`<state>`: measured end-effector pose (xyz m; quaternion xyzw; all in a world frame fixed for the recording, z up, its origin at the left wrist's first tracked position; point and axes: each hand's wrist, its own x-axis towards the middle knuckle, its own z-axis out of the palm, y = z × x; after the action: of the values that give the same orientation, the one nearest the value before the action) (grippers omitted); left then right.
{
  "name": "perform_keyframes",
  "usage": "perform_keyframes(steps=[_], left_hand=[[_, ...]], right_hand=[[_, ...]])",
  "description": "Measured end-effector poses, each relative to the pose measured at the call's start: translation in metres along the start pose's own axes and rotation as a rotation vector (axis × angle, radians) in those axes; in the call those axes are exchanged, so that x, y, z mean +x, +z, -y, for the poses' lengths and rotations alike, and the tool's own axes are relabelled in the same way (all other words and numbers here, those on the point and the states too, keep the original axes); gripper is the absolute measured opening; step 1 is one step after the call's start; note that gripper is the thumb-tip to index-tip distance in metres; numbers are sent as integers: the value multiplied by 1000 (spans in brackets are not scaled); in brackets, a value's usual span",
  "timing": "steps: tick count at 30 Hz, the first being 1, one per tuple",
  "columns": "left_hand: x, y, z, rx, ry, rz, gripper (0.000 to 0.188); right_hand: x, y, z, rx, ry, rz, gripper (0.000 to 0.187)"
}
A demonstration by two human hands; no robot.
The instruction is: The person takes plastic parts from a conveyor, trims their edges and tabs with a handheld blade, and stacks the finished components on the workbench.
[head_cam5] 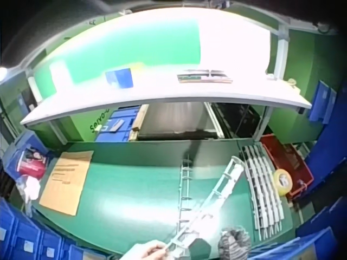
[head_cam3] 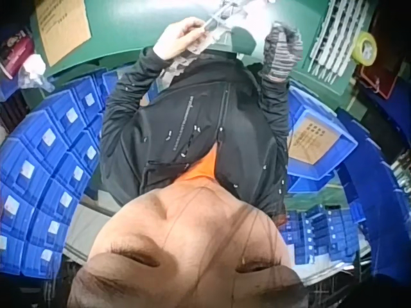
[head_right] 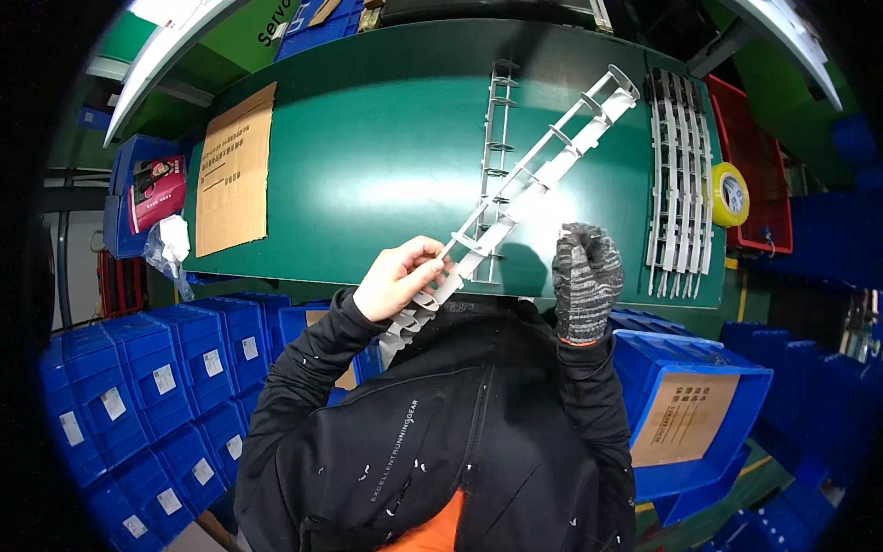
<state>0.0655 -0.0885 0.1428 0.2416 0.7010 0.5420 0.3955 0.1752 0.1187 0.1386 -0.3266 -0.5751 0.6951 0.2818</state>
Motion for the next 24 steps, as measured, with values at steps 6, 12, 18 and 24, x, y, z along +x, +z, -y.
perform_keyframes(steps=[6,12,18,24], left_hand=[[-2,10,-5,550,331,-132,15],[-4,9,2,542,364,-104,16],[-7,8,7,433,283,-85,17],[-6,4,10,67,77,64,19]], right_hand=[[3,23,34,-372,-95,259,20],[5,21,36,-207,296,386,14],[3,21,22,-198,192,376,10],[3,16,19,-172,112,281,10]])
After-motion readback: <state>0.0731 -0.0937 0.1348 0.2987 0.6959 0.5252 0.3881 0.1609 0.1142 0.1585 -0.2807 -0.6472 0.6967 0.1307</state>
